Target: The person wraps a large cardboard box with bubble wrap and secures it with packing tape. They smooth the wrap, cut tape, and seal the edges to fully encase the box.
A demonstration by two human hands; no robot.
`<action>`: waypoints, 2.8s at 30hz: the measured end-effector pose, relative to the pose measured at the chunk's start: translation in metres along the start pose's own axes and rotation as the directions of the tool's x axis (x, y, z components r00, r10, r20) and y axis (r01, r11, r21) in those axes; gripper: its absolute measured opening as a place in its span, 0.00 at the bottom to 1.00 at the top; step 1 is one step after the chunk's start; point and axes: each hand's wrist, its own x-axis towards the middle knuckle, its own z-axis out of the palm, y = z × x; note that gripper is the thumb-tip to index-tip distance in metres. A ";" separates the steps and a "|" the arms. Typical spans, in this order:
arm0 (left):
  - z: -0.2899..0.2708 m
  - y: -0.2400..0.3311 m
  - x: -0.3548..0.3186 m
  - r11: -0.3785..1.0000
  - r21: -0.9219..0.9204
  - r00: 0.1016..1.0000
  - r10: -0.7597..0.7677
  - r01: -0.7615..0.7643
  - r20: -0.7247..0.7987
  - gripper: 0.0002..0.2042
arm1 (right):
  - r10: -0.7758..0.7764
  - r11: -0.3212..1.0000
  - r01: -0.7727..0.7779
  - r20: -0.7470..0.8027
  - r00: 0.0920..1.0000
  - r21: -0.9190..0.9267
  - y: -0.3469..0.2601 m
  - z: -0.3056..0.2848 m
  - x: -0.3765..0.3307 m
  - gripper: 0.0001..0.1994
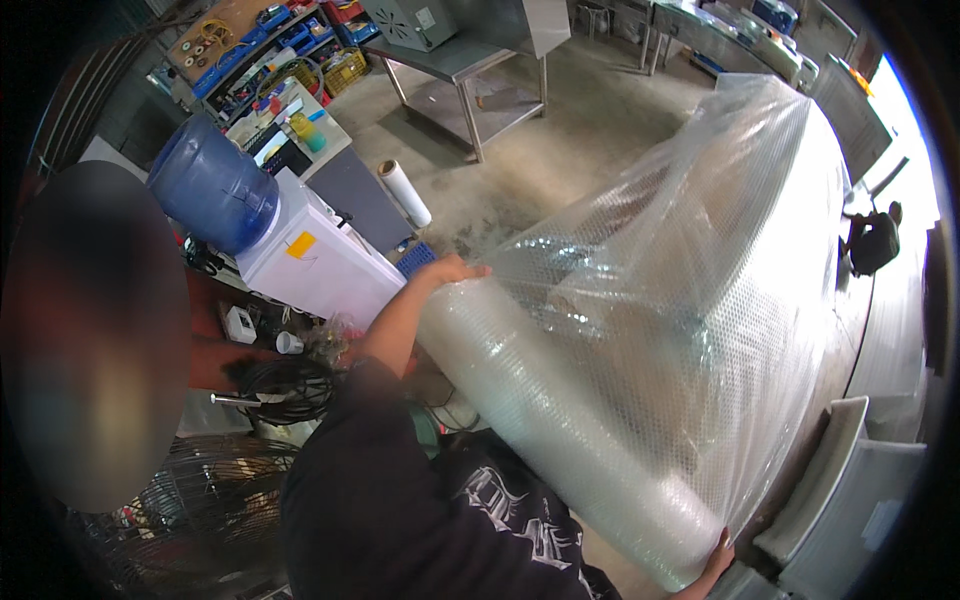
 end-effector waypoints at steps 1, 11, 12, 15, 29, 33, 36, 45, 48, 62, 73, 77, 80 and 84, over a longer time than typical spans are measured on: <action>0.000 0.000 0.002 0.999 0.034 1.000 -0.007 0.008 -0.005 0.58 | 0.012 0.999 -0.012 -0.013 1.000 -0.030 -0.007 0.003 -0.006 0.39; 0.001 0.003 0.002 0.996 0.022 0.996 0.086 -0.086 -0.002 0.58 | 0.144 0.910 -0.261 -0.343 0.928 -0.322 -0.072 0.013 -0.048 0.40; 0.000 0.003 0.004 0.996 0.041 0.997 0.076 -0.076 0.010 0.59 | 0.149 0.902 -0.284 -0.384 0.911 -0.324 -0.074 0.014 -0.052 0.40; -0.002 0.005 0.010 0.984 0.149 0.995 0.095 -0.097 0.022 0.59 | 0.115 0.908 -0.305 -0.529 0.841 -0.287 -0.062 0.024 -0.064 0.39; 0.002 0.086 -0.063 0.965 0.216 0.830 0.240 -0.148 -0.503 0.48 | 0.815 0.569 -0.660 -0.444 0.371 0.492 0.120 0.117 -0.206 0.32; 0.106 0.174 -0.111 0.751 0.317 0.427 0.610 -0.579 -0.667 0.41 | 0.914 0.364 -0.640 -0.127 0.386 0.676 0.160 0.143 -0.237 0.25; 0.217 0.243 -0.142 0.554 0.606 0.252 0.821 -0.571 -0.513 0.39 | 0.862 0.295 -0.699 0.134 0.489 0.651 0.197 0.159 -0.250 0.22; 0.332 0.305 -0.186 0.818 0.564 0.589 0.514 -0.117 -0.623 0.39 | 0.788 -0.023 -0.833 0.523 0.326 0.553 0.418 0.219 -0.332 0.30; 0.359 0.309 -0.185 0.905 0.401 0.646 0.392 -0.143 -0.655 0.40 | 0.789 -0.189 -0.672 0.518 0.330 0.716 0.491 0.217 -0.325 0.30; 0.421 0.358 -0.174 0.969 0.225 0.590 0.125 0.099 -0.797 0.48 | 0.602 0.013 -0.643 0.508 0.616 0.765 0.472 0.078 -0.013 0.21; 0.428 0.467 -0.194 0.838 0.088 0.364 -0.136 0.538 -0.922 0.46 | 0.621 -0.060 -0.564 0.473 0.625 0.823 0.502 -0.011 0.263 0.21; 0.442 0.562 -0.201 0.700 0.403 0.370 0.209 0.590 -0.905 0.42 | 0.596 -0.138 -0.593 0.545 0.590 0.793 0.487 -0.024 0.333 0.21; 0.461 0.657 -0.190 0.651 0.495 0.450 0.253 0.576 -0.857 0.40 | 0.582 -0.181 -0.695 0.645 0.495 0.696 0.490 -0.003 0.372 0.23; 0.523 0.802 -0.156 0.632 0.637 0.579 0.342 0.441 -0.740 0.35 | 0.566 0.028 -0.785 0.637 0.523 0.619 0.503 0.037 0.400 0.22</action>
